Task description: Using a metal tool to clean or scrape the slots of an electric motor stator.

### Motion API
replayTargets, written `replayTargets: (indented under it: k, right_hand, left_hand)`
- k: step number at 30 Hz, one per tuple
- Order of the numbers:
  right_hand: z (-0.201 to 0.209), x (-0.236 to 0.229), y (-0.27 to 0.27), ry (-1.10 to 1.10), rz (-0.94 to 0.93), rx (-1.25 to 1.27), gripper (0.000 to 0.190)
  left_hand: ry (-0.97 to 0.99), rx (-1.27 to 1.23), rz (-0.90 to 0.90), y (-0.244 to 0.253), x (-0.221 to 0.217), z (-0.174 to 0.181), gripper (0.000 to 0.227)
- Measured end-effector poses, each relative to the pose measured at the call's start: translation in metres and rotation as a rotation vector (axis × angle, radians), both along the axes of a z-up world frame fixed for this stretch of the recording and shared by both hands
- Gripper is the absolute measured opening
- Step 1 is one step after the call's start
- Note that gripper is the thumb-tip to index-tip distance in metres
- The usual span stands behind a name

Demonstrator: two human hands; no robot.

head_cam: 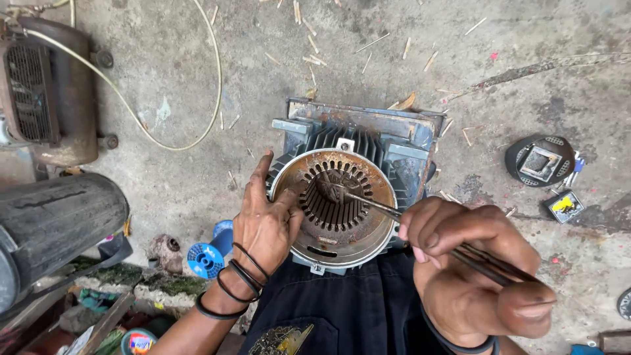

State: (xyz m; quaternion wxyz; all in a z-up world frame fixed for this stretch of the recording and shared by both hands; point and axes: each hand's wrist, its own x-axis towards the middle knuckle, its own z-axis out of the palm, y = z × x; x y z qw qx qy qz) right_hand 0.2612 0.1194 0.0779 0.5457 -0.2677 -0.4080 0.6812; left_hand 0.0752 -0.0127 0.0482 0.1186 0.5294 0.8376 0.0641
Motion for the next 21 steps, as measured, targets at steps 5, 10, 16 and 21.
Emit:
replayTargets:
  k: [5,10,16,21]
  right_hand:
    - [0.004,0.007,0.010,-0.027,0.066,-0.065,0.065]
    - [0.006,0.007,0.014,-0.018,0.122,-0.094,0.065]
    - [0.008,0.003,0.016,0.011,0.104,-0.123,0.066]
    - [0.007,0.002,0.018,-0.018,0.116,-0.126,0.064]
  left_hand:
    - [0.009,0.178,0.043,0.008,0.006,-0.001,0.041]
    - [0.071,0.219,0.059,0.022,-0.008,0.001,0.052]
    - [-0.106,-0.214,0.240,0.043,-0.025,0.006,0.106]
    - [0.000,-0.287,0.161,0.047,-0.032,-0.001,0.057]
